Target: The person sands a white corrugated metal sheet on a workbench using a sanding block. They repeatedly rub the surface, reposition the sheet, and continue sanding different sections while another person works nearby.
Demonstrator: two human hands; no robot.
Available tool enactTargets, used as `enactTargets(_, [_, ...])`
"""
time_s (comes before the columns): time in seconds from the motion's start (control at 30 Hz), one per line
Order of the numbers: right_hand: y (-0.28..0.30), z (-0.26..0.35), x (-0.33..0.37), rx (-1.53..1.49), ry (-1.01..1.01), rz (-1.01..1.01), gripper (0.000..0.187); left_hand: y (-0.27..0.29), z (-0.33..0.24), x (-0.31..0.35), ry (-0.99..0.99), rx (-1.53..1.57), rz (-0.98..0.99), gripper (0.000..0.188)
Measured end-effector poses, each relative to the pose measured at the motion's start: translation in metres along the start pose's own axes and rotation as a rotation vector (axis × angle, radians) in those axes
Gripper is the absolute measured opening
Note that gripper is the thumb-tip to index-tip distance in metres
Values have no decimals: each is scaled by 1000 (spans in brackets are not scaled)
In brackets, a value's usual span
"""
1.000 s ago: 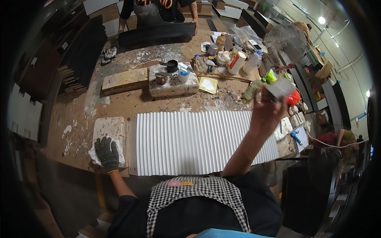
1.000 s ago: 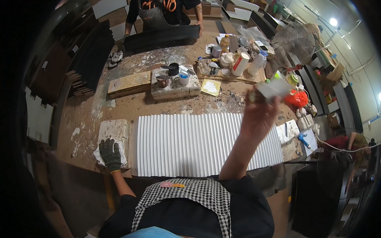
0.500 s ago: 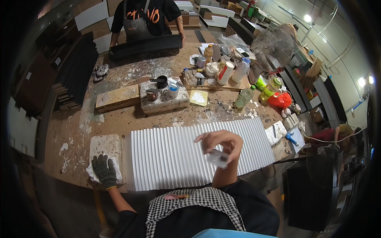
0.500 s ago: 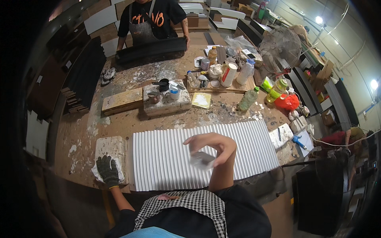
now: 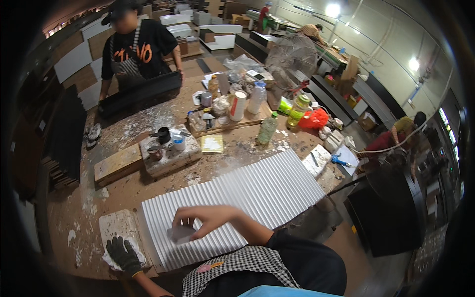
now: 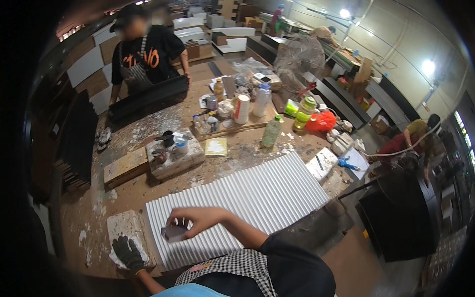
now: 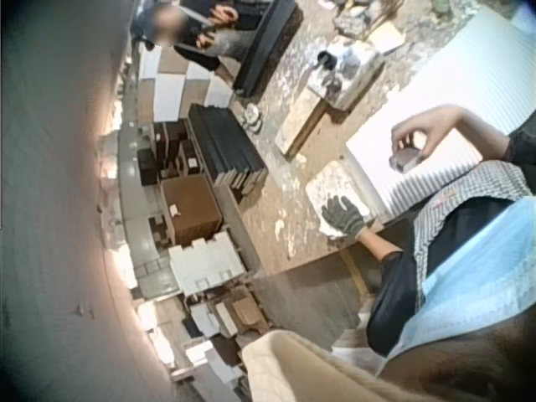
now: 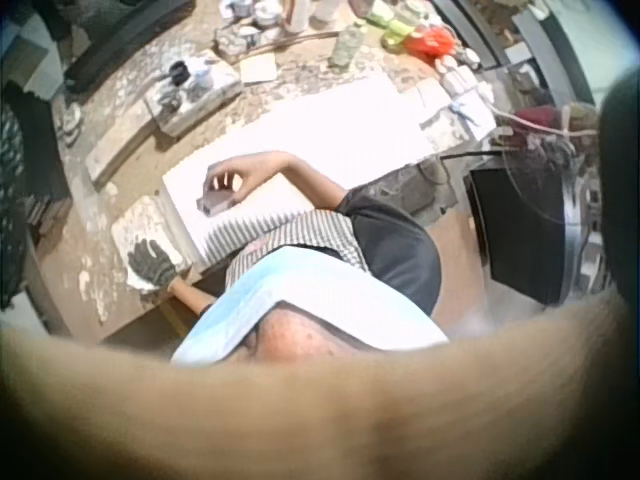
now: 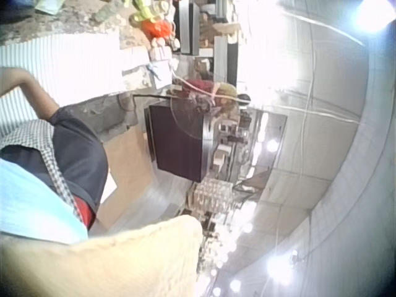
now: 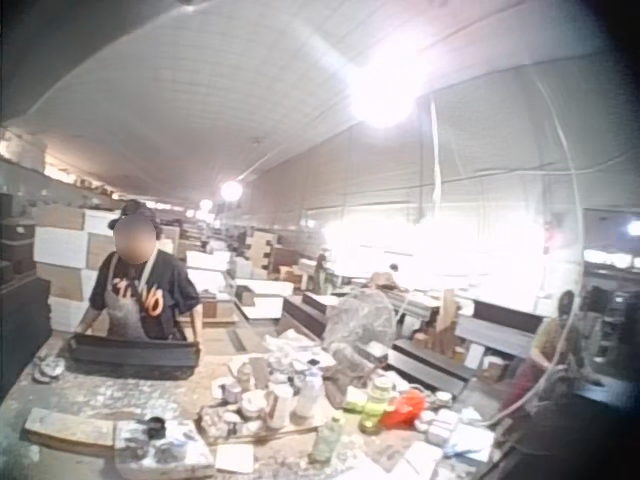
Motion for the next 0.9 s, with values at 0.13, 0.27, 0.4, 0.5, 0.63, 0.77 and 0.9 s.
enactTargets(0.13, [93,19,53,-735,520,-197,65,-3,-10,-7,24,-30,53,25])
enactTargets(0.27, [144,8,81,-1242,704,-686,59,1,-9,-8,62,-26,76,25])
enactTargets(0.4, [107,35,68,-943,828,-337,67,-2,-8,-7,39,4,47,25])
enactTargets(0.5, [65,-3,53,-360,347,-143,67,5,-11,-9,0,-14,7,24])
enactTargets(0.63, [32,-39,56,452,-298,23,54,-9,-3,-15,20,-8,170,40])
enactTargets(0.77, [76,-14,79,651,-246,5,57,15,-30,-75,156,-239,432,63])
enactTargets(0.9, [128,119,81,312,381,-158,58,59,-98,-176,-27,785,414,71])
Point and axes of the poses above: each hand's wrist, its own x-axis away from the middle knuckle, its own y-axis out of the back of the hand, z = x × y, the point moved 9 cm from there along -x, towards the middle knuckle, and after that the axes turned 10 degrees about x, right-handed, at the moved point
